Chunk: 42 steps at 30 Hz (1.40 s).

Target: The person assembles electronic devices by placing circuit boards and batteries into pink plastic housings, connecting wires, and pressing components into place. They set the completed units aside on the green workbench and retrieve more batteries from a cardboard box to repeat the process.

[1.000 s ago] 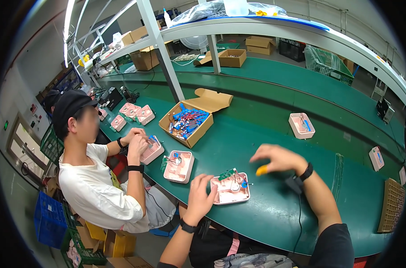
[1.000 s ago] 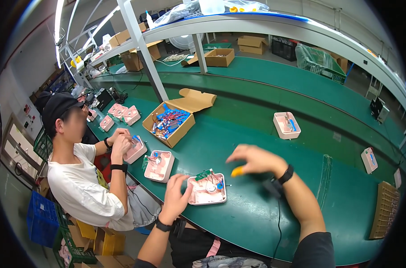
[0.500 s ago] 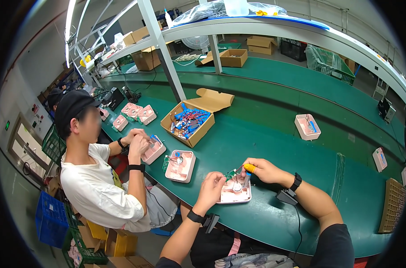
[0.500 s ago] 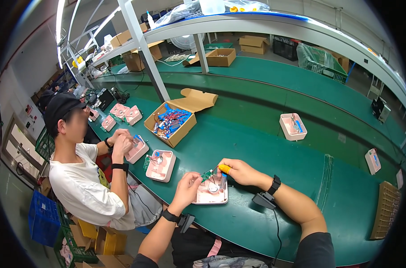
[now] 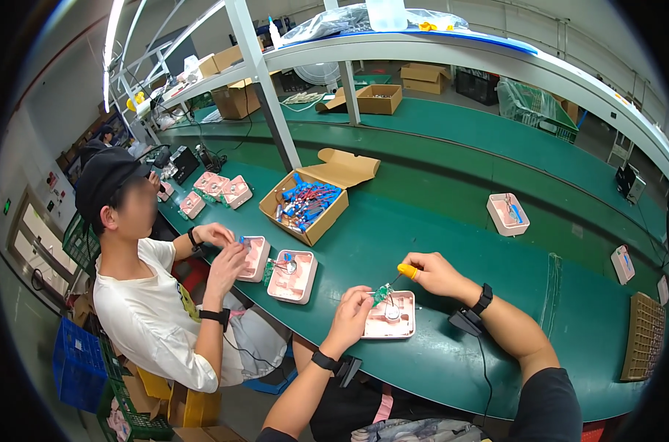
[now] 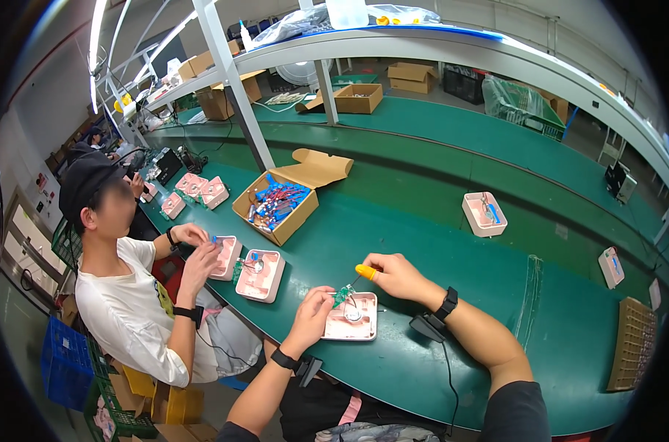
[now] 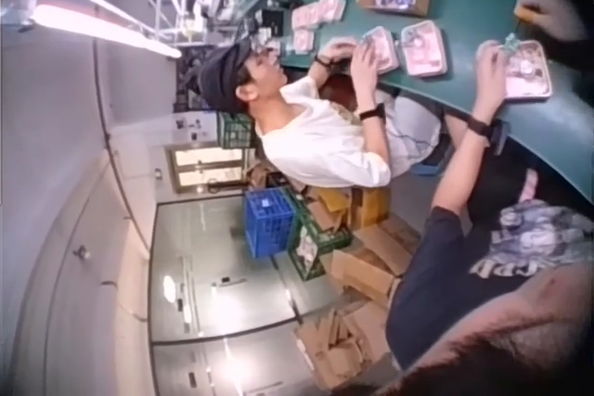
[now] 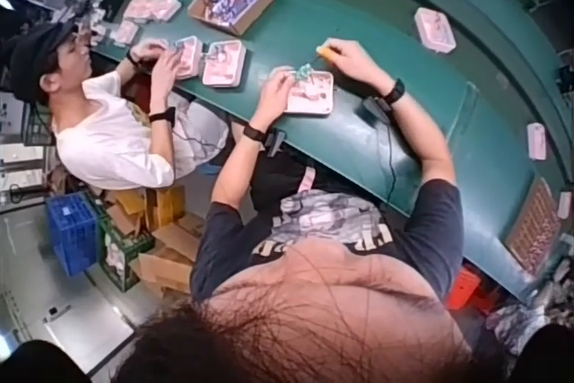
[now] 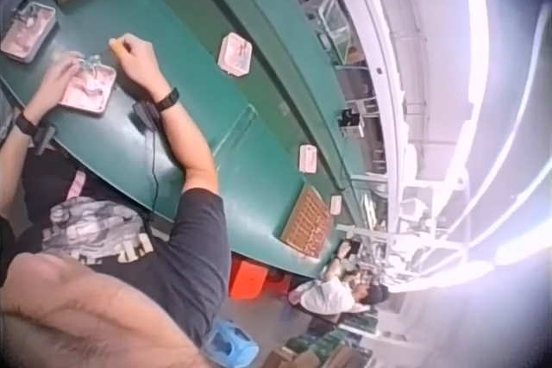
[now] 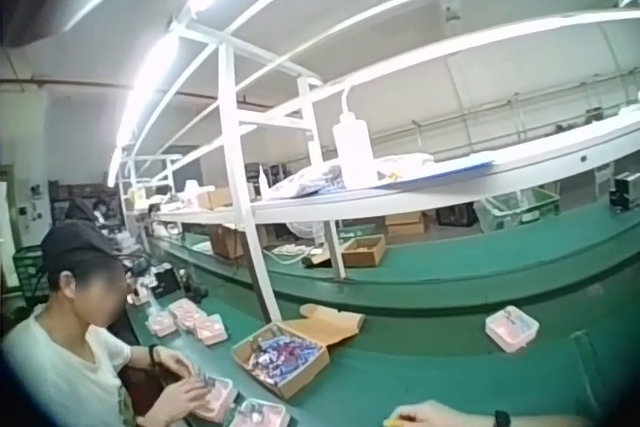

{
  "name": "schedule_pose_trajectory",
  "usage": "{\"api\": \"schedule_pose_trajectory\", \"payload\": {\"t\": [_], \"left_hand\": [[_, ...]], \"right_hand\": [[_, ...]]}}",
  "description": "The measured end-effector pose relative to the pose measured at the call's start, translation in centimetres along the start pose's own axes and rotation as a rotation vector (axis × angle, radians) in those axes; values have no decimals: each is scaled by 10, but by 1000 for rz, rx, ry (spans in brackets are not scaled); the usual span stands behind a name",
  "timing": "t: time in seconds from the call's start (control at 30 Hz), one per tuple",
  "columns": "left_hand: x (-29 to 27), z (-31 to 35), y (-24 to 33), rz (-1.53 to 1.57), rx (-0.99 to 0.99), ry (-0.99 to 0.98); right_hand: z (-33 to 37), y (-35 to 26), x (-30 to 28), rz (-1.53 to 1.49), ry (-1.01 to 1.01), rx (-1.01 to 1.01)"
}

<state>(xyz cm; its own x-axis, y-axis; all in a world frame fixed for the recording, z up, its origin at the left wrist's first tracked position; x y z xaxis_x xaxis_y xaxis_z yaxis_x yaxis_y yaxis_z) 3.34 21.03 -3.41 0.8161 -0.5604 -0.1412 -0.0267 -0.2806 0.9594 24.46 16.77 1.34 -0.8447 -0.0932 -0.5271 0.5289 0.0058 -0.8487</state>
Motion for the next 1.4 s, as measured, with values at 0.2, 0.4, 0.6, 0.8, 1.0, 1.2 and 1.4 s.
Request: {"api": "schedule_pose_trajectory", "payload": {"t": [0.2, 0.4, 0.6, 0.8, 1.0, 1.2, 1.4], "left_hand": [[0, -1, -27, 82, -78, -21], [-3, -4, -31, 83, -98, -27], [2, -4, -20, 30, -9, -66], [-8, 39, 17, -103, -23, 231], [-16, 49, 22, -282, -4, 80], [-11, 48, 19, -275, -7, 10], [-7, 47, 24, -276, 11, -9]], "right_hand": [[12, -29, -2, 516, 124, -395], [25, -77, 8, 707, 257, -736], [16, -41, 26, 519, 62, -626], [22, -48, 12, 617, 119, -638], [17, -55, -5, 506, 287, -500], [13, -38, 12, 379, 219, -391], [19, -61, 50, 431, -36, -485]]}}
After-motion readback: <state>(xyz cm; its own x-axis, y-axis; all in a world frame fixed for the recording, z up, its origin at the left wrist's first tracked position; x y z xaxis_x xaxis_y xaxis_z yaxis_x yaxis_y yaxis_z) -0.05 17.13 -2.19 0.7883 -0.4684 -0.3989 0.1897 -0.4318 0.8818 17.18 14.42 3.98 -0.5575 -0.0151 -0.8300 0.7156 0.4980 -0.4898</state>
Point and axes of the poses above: each hand's wrist, its own z-axis away from the middle knuckle, its own x-axis out of the palm, y = z × x, the point moved 8 cm from there along -z, towards the middle knuckle, and after that the axes turned 11 degrees about z, right-handed, at the moved point
